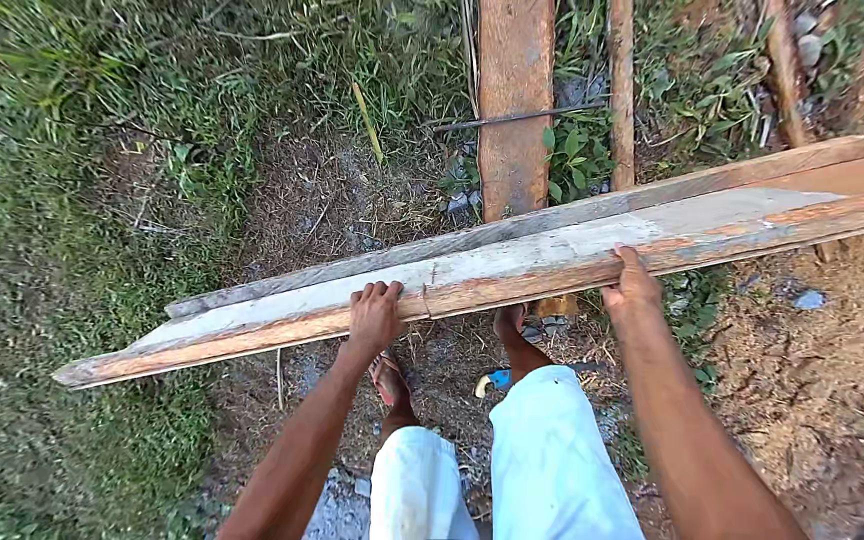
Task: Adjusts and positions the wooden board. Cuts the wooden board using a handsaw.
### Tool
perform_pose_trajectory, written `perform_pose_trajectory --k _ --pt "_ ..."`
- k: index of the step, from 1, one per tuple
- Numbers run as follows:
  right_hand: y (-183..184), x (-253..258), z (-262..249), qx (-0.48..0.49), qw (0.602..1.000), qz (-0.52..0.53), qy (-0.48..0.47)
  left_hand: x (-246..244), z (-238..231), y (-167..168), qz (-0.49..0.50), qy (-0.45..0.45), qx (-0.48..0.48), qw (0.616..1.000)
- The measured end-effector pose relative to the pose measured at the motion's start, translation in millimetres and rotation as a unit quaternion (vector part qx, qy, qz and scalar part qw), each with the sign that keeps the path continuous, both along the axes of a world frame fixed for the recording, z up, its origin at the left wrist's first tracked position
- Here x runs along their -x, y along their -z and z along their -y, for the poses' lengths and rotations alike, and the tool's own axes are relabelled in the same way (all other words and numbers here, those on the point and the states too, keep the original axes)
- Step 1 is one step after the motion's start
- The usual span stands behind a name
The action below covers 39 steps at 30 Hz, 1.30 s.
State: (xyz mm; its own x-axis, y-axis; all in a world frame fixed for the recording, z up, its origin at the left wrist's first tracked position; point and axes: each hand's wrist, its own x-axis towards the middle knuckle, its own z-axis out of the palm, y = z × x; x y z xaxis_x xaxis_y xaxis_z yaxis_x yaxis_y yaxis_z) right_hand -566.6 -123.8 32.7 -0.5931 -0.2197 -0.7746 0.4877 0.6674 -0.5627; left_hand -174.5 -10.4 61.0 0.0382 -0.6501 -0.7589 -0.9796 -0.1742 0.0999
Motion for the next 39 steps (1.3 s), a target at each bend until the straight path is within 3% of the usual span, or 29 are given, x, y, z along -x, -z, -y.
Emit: perform_pose_trajectory --k 5,11,16,23,25,27,30,33,36,39 --pt "-8.5 63.4 30.4 0.004 0.999 -0.021 0.029 54.8 55.3 4.1 -0.025 0.044 -0.004 0.999" --pt "12.7 113.0 61.7 -0.034 0.998 -0.054 0.025 98.9 101.7 43.3 -0.064 0.087 0.017 0.994" --pt "68.6 138.3 71.4 -0.061 0.998 -0.027 0.020 127.8 108.2 76.7 -0.045 0.091 0.029 0.994" --pt "61.3 141.2 59.4 -0.102 0.994 -0.018 -0.029 113.8 94.7 74.0 -0.004 0.072 0.079 0.994" --pt "51.8 152.0 51.5 -0.128 0.982 0.028 -0.136 100.3 90.7 78.3 0.013 0.062 0.104 0.993" --pt "29.4 169.5 49.2 -0.192 0.919 0.062 -0.338 89.4 96.4 85.1 0.007 0.084 0.126 0.988" --pt "-18.2 170.2 70.7 -0.244 0.774 -0.086 -0.578 77.5 104.4 96.7 -0.016 0.122 0.191 0.974" --pt "-38.1 125.8 122.0 -0.105 0.678 -0.256 -0.681 74.8 107.9 100.8 -0.032 0.121 0.215 0.969" --pt "0.8 38.2 189.2 0.027 0.607 -0.278 -0.744 72.3 105.1 104.2 -0.041 0.126 0.234 0.963" --pt "99.1 -32.9 232.3 0.051 0.514 -0.256 -0.817 71.7 104.5 104.9 -0.044 0.129 0.247 0.959"
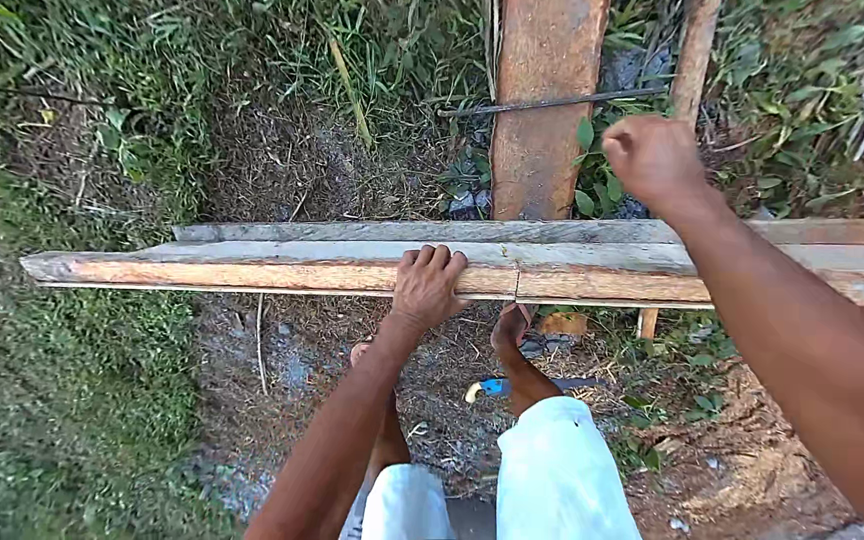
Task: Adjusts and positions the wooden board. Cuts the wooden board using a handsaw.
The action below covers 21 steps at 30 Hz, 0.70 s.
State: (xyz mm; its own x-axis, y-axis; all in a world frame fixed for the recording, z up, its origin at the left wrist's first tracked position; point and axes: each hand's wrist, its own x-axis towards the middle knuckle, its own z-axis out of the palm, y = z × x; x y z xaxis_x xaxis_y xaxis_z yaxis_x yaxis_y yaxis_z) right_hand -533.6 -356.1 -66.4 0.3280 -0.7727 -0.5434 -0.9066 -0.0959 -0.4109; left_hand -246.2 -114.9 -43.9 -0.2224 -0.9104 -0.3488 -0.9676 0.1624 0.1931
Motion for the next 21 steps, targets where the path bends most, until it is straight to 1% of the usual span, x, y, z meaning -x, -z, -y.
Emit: perform_pose_trajectory --k 2,4,7,10,11,13,16,18,21 --pt "62.6 -34.1 15.7 -0.013 0.999 -0.017 -0.043 0.4 0.0 0.7 -0.006 -0.002 0.013 1.000" --pt "105.8 -64.4 27.5 -0.014 0.998 -0.030 -0.046 -0.4 1.3 0.5 -0.011 -0.007 0.021 1.000" --pt "147.4 -98.1 41.5 -0.017 0.998 -0.029 -0.055 -0.8 0.9 0.7 -0.029 -0.010 0.027 0.999" --pt "185.3 -109.5 47.0 0.001 0.996 -0.035 -0.078 -1.0 -3.9 2.9 -0.042 -0.006 0.042 0.998" --pt "192.8 -110.3 48.0 0.014 0.995 -0.044 -0.084 -1.1 -6.0 4.2 -0.049 -0.005 0.049 0.998" --pt "198.0 -110.8 49.2 0.027 0.993 -0.055 -0.101 -2.1 -9.5 4.6 -0.059 -0.007 0.055 0.997" --pt "185.8 -101.4 42.7 0.034 0.987 -0.031 -0.153 -1.5 -10.5 4.6 -0.064 -0.008 0.055 0.996" --pt "170.6 -94.2 42.9 0.053 0.988 -0.010 -0.146 -2.2 -5.1 3.5 -0.066 -0.015 0.052 0.996" --pt "132.4 -90.1 78.8 0.093 0.989 0.001 -0.119 -2.7 10.2 2.8 -0.065 -0.021 0.052 0.996"
